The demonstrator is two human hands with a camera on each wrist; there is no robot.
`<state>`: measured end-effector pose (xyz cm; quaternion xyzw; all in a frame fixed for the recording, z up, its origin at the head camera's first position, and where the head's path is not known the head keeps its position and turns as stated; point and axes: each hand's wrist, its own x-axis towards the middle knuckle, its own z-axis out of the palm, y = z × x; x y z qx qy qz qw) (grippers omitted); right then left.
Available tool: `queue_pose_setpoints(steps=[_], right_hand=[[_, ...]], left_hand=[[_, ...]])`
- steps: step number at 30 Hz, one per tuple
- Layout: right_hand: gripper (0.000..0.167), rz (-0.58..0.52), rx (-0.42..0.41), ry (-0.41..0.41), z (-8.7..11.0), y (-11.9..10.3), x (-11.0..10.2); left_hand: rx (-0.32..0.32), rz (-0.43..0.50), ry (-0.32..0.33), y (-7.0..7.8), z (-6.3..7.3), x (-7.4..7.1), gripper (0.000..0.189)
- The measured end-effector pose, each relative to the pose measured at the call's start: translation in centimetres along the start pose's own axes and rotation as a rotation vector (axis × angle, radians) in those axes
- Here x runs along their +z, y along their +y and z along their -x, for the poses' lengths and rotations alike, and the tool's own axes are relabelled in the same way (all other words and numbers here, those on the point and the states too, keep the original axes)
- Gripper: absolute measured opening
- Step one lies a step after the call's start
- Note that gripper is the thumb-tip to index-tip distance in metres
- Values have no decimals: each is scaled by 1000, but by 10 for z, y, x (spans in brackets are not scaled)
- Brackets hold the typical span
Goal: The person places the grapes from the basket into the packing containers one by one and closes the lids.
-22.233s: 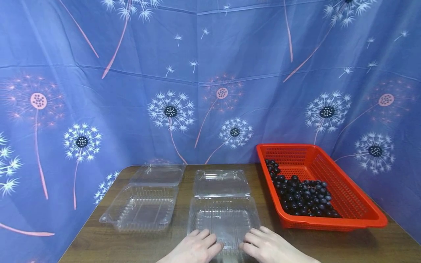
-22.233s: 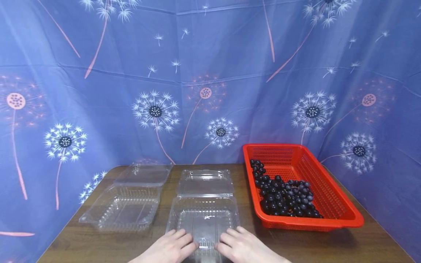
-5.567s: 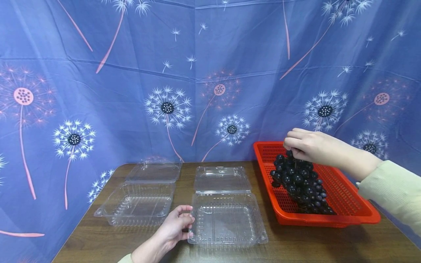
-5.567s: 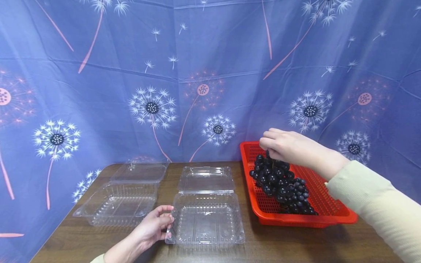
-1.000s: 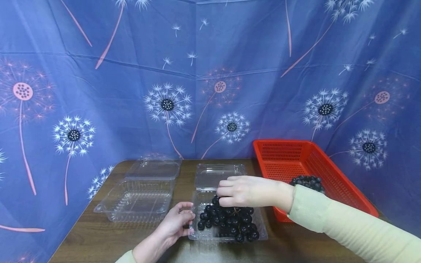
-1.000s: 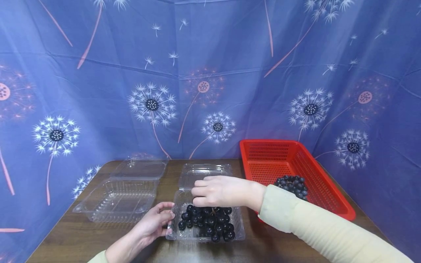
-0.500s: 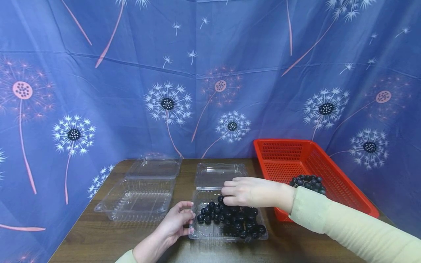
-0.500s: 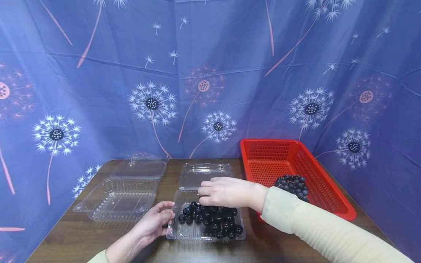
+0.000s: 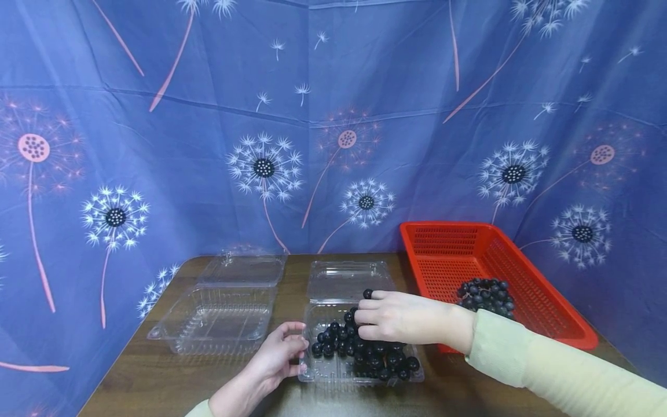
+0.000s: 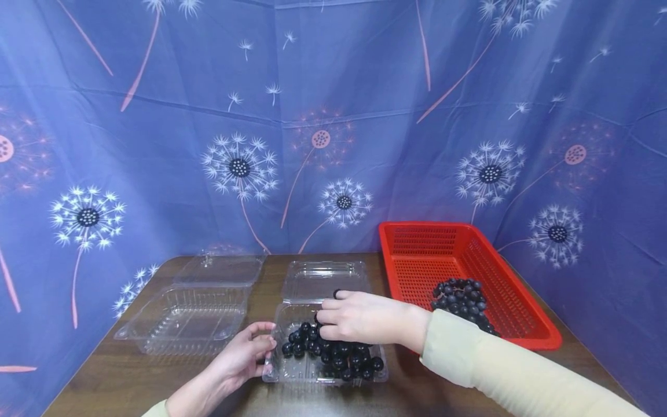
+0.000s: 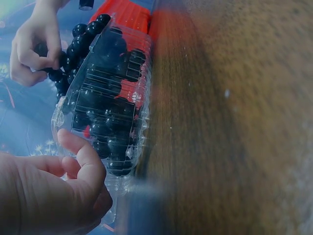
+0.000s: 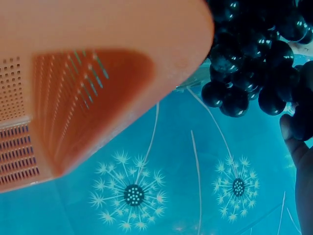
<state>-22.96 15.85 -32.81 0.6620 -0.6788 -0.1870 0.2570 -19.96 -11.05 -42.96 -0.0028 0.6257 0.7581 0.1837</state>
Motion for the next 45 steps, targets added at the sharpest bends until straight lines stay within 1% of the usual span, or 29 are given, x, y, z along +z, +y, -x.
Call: queue_pose_setpoints(steps=[7, 13, 18, 22, 26, 30, 39, 45], right_hand=[[27, 7, 45, 17, 4, -10, -2], [31, -15, 109, 6, 8, -17, -2], [22, -21, 137, 24, 10, -25, 2], [17, -51, 166, 71, 10, -30, 7], [18, -67, 232, 105, 8, -36, 9], [19, -72, 312, 115, 5, -44, 8], [35, -108, 504, 103, 0, -53, 6], [46, -107, 588, 103, -2, -58, 7]], left_hand=[[-9, -10, 3, -2, 2, -1, 47], [-6, 1, -2, -5, 2, -2, 46], [0, 3, -2, -8, 2, -2, 45], [4, 4, -3, -7, 2, -1, 45], [3, 6, -5, -6, 3, -1, 45], [2, 7, -6, -6, 2, -1, 45], [4, -9, -2, -2, 1, 0, 47], [7, -9, -1, 1, 1, 1, 47]])
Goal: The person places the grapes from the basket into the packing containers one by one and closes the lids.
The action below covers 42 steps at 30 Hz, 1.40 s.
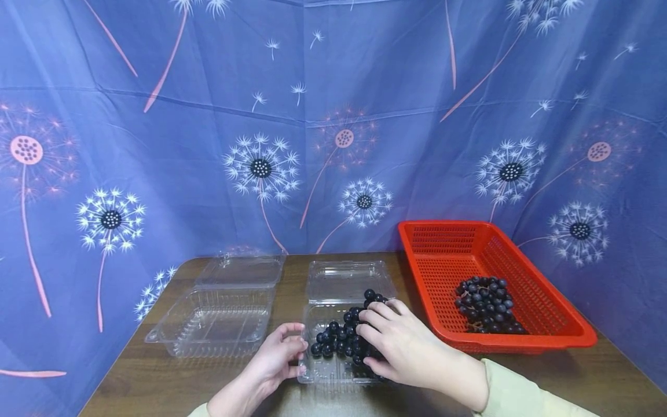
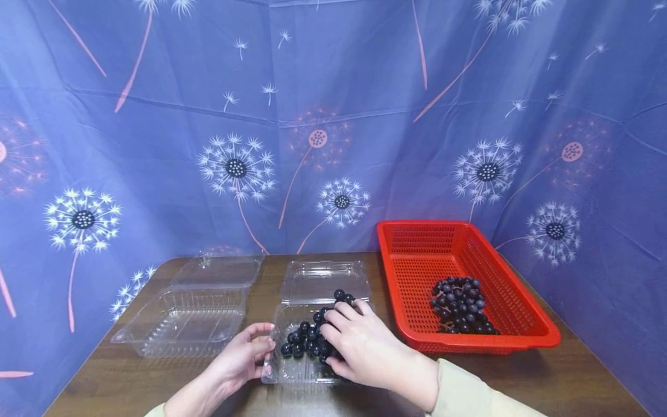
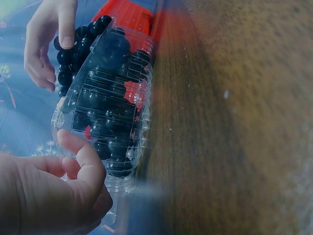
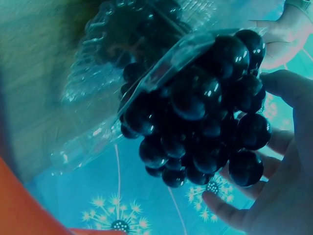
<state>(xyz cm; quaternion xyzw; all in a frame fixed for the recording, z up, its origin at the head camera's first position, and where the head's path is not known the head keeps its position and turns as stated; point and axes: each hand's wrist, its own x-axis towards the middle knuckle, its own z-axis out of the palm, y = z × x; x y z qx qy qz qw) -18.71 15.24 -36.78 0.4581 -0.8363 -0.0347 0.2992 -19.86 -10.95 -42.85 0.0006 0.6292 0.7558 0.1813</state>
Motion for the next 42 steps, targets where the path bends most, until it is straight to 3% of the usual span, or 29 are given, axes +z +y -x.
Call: queue_pose_setpoints(steps=[7, 14, 25, 32, 42], right_hand=[[55, 9, 62, -30, 3, -6, 3], [63, 9, 120, -110, 5, -10, 3], [76, 115, 239, -217, -4, -21, 6], [85, 176, 227, -198, -13, -23, 13], [90, 233, 204, -404, -30, -25, 21]], left_hand=[[-5, 10, 2, 0, 0, 0, 46], [-8, 14, 4, 0, -1, 0, 45], [-1, 22, -8, -1, -1, 2, 45], [3, 22, -13, 0, 0, 3, 45], [3, 15, -16, -1, -1, 2, 45]])
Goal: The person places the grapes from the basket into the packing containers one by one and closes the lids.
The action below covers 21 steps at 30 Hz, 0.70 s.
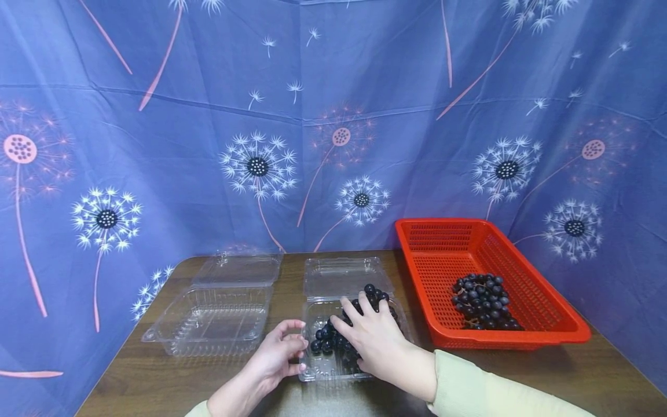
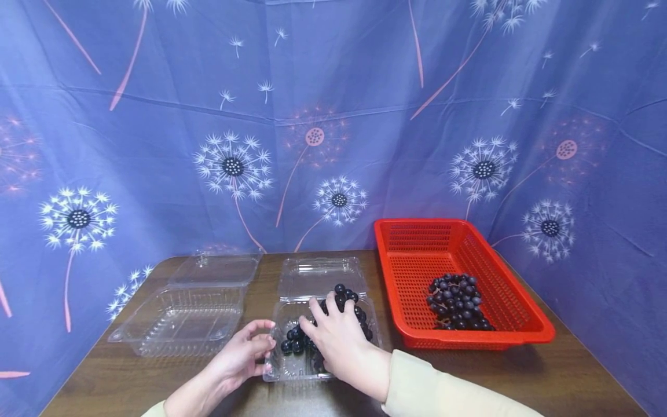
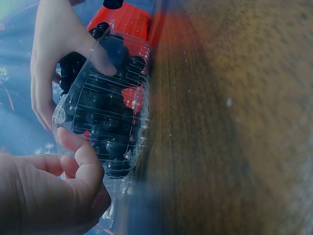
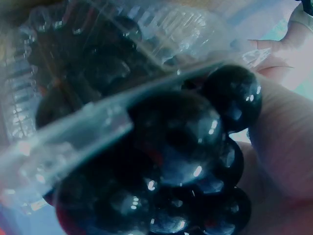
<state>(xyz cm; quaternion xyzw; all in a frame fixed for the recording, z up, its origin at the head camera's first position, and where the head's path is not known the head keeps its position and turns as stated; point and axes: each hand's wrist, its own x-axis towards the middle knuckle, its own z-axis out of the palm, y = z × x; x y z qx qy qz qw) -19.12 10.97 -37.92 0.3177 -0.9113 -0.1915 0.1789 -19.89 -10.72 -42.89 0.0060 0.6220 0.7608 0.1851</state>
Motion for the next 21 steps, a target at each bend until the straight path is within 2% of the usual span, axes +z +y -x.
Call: queue_pose_setpoints(steps=[6, 13, 21], right_hand=[[87, 78, -4, -42, -7, -3, 2], [82, 191, -12, -136, -13, -7, 4], [76, 186, -21, -149, -13, -6, 3]], left_hand=[[2, -4, -4, 0, 0, 0, 46], [-2, -2, -1, 0, -1, -1, 45], [1, 0, -2, 0, -1, -1, 45]])
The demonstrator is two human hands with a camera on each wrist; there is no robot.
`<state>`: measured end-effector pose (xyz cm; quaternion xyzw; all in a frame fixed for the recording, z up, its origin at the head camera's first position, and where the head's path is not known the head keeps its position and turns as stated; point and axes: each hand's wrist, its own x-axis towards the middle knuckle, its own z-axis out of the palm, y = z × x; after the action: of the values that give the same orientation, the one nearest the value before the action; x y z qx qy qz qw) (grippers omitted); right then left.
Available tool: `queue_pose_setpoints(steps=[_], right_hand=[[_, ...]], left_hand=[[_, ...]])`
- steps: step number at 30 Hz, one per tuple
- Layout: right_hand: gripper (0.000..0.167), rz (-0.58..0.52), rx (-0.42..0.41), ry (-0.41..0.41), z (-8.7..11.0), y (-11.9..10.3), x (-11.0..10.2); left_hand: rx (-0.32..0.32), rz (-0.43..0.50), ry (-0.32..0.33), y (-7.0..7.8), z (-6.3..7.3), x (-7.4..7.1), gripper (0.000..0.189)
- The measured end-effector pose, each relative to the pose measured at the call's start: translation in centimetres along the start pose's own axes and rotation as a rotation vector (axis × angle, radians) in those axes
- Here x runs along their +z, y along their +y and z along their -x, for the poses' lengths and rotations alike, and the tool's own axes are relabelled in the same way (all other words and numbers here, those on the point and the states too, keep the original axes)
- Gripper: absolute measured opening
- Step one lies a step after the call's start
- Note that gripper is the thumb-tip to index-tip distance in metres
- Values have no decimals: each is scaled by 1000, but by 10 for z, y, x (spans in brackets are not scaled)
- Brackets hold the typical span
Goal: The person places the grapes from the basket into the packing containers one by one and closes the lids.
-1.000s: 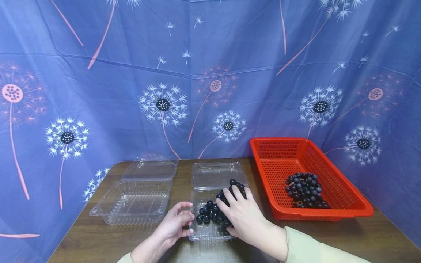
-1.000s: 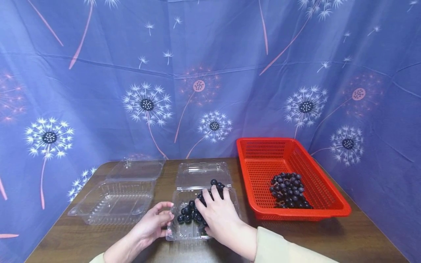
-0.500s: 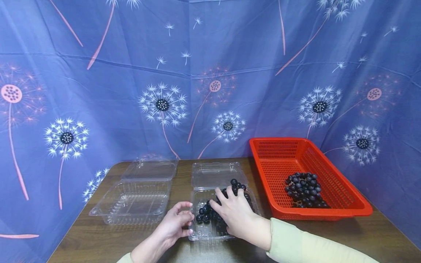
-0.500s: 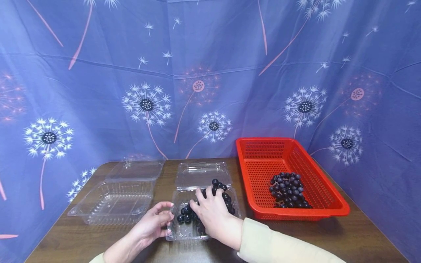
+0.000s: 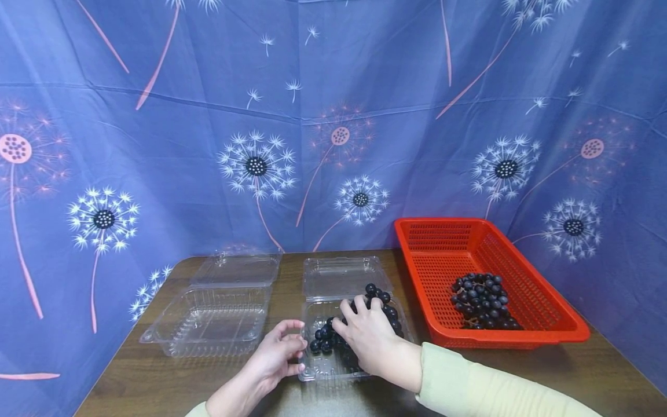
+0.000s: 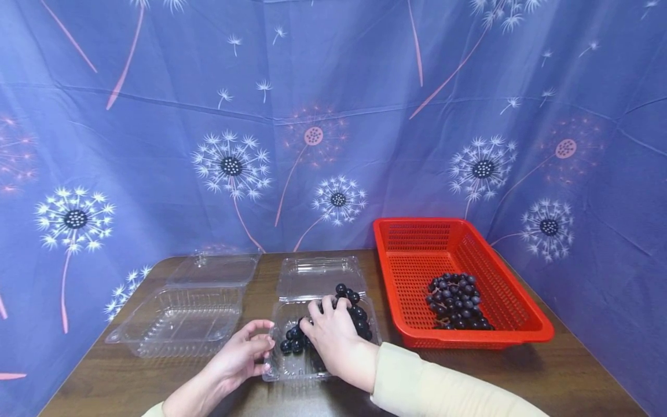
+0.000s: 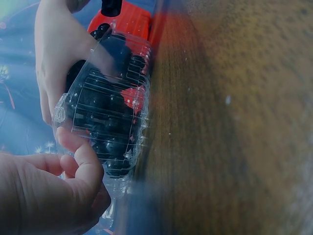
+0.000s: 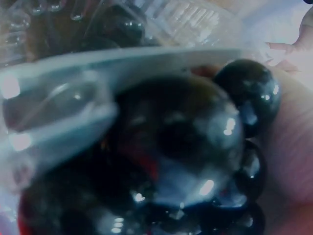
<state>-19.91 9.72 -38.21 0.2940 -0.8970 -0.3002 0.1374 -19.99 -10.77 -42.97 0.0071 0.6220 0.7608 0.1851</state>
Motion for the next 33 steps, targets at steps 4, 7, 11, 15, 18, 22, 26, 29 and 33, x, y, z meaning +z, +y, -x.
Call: queue_pose_setpoints(steps=[4, 7, 11, 15, 18, 22, 26, 29, 33], right_hand=[[69, -33, -4, 23, -1, 2, 2], [65, -49, -3, 46, -2, 2, 5], [63, -58, -2, 86, -3, 2, 8], [61, -72, 1, 128, -3, 2, 9], [61, -89, -1, 154, -2, 3, 10], [57, -122, 5, 196, -1, 5, 12], [51, -150, 10, 238, -1, 7, 14], [50, -158, 10, 265, -1, 8, 15], [48, -188, 9, 322, -1, 10, 17]], left_hand=[[-3, 2, 7, 0, 0, 0, 45], [-3, 1, 12, 0, 0, 0, 46], [-3, 0, 16, -1, 0, 0, 46], [-5, -2, 18, 0, 0, 0, 46], [-6, -3, 19, 0, 0, 0, 46], [-6, -3, 23, 0, -1, 1, 44], [-7, 0, 26, 0, -2, 2, 43], [-7, 3, 23, 0, -2, 2, 43], [-7, 5, 18, 0, -2, 2, 44]])
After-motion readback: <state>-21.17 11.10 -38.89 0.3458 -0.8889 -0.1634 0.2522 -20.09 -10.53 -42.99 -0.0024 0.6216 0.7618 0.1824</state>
